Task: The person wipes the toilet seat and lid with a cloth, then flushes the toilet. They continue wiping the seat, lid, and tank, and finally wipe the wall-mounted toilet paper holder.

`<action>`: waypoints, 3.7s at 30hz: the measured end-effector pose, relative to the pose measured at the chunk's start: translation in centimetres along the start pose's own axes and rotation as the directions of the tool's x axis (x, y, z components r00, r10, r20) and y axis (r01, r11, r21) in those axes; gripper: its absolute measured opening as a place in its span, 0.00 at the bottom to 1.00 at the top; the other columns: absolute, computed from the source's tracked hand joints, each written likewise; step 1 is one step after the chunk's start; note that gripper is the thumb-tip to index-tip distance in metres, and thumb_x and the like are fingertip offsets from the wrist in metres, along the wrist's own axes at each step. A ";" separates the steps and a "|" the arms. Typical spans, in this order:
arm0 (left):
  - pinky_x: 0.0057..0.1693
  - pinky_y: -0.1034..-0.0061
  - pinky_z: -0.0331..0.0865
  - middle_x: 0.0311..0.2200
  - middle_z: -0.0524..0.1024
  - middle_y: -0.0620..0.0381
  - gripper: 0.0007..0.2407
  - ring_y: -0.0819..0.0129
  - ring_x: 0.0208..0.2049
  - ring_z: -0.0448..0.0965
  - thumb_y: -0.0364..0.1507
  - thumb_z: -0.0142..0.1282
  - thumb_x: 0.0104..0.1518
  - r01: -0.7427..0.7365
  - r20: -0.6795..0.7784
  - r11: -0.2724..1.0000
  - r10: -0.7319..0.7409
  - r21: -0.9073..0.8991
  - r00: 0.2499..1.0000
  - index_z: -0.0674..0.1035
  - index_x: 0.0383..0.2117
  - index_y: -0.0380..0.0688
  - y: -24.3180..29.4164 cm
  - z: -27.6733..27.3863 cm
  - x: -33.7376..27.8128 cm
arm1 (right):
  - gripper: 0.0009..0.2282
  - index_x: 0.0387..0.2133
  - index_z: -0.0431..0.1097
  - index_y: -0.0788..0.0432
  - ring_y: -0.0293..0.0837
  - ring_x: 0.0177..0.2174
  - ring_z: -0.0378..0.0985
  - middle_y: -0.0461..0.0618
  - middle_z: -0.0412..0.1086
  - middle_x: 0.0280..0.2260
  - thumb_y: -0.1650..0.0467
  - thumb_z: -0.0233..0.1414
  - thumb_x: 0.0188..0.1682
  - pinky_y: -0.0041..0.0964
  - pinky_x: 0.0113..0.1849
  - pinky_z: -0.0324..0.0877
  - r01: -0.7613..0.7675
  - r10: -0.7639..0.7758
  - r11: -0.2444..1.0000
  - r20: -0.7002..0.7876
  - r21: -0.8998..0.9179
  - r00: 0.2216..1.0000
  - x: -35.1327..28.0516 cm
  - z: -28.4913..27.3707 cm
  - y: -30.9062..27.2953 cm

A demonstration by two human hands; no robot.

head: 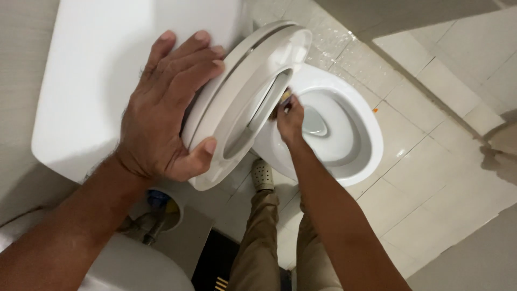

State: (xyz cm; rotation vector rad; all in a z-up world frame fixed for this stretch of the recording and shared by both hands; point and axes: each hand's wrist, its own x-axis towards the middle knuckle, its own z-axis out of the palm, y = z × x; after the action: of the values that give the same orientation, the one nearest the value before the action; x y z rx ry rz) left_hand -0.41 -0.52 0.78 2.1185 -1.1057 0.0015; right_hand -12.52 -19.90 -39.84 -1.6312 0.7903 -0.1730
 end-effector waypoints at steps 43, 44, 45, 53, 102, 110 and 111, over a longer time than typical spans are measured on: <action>0.76 0.43 0.47 0.59 0.71 0.30 0.30 0.33 0.68 0.67 0.45 0.38 0.61 0.035 0.038 0.999 -0.035 0.009 0.999 0.69 0.58 0.25 -0.2 -0.4 -0.3 | 0.06 0.40 0.75 0.60 0.43 0.35 0.78 0.50 0.77 0.36 0.75 0.54 0.51 0.36 0.40 0.73 -0.012 0.019 0.999 -0.168 0.046 0.986 -1.1 2.4 1.7; 0.76 0.43 0.47 0.60 0.71 0.31 0.30 0.34 0.68 0.66 0.44 0.39 0.61 0.034 0.036 0.999 -0.034 -0.001 0.999 0.69 0.58 0.26 -0.3 -0.2 -0.2 | 0.04 0.29 0.77 0.56 0.45 0.31 0.77 0.49 0.76 0.30 0.73 0.54 0.50 0.40 0.38 0.70 0.116 -0.170 0.937 -0.140 -0.329 0.975 -1.7 2.1 3.7; 0.76 0.43 0.47 0.60 0.71 0.31 0.30 0.34 0.68 0.66 0.44 0.39 0.61 0.031 0.031 1.000 -0.031 -0.001 0.999 0.69 0.58 0.26 -0.5 -0.2 -0.2 | 0.04 0.29 0.77 0.56 0.45 0.31 0.77 0.49 0.76 0.30 0.73 0.54 0.50 0.40 0.38 0.70 0.121 -0.176 0.936 -0.140 -0.330 0.974 -3.7 1.8 2.7; 0.74 0.42 0.50 0.60 0.71 0.29 0.29 0.35 0.68 0.65 0.44 0.37 0.63 0.003 0.038 1.000 -0.004 0.025 0.999 0.68 0.58 0.26 -0.5 -0.2 -0.3 | 0.17 0.19 0.72 0.65 0.48 0.19 0.73 0.57 0.72 0.20 0.78 0.41 0.58 0.42 0.26 0.72 -0.359 0.166 0.855 0.460 0.374 0.873 -10.5 -4.0 -7.5; 0.73 0.43 0.51 0.58 0.72 0.30 0.29 0.36 0.66 0.67 0.45 0.36 0.65 -0.072 -0.039 0.997 0.072 -0.006 0.997 0.70 0.58 0.25 -0.8 0.2 0.2 | 0.11 0.42 0.72 0.67 0.45 0.24 0.75 0.56 0.72 0.30 0.73 0.42 0.55 0.37 0.23 0.77 -0.342 0.233 0.939 0.671 0.033 0.704 -16.8 -4.3 -25.6; 0.73 0.43 0.50 0.59 0.72 0.30 0.31 0.35 0.67 0.67 0.47 0.35 0.65 -0.076 -0.026 0.997 0.076 0.000 0.997 0.69 0.59 0.25 -1.1 0.2 -0.1 | 0.07 0.40 0.71 0.55 0.40 0.33 0.85 0.49 0.77 0.40 0.73 0.44 0.61 0.32 0.30 0.86 -0.127 -0.058 0.943 0.528 0.308 0.847 -14.6 -7.8 -36.9; 0.73 0.43 0.50 0.59 0.72 0.30 0.31 0.35 0.67 0.67 0.47 0.35 0.65 -0.079 -0.024 0.997 0.079 -0.002 0.997 0.69 0.59 0.25 -1.1 0.4 0.0 | 0.07 0.40 0.71 0.55 0.40 0.33 0.85 0.49 0.77 0.40 0.73 0.44 0.61 0.32 0.30 0.86 -0.126 -0.058 0.943 0.524 0.309 0.850 -14.1 -7.9 -37.2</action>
State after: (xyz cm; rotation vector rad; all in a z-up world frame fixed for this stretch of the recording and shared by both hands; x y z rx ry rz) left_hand 0.23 -0.39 -0.14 2.0655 -1.1741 0.0631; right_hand -12.71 -17.74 0.70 -1.2485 0.3370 0.1629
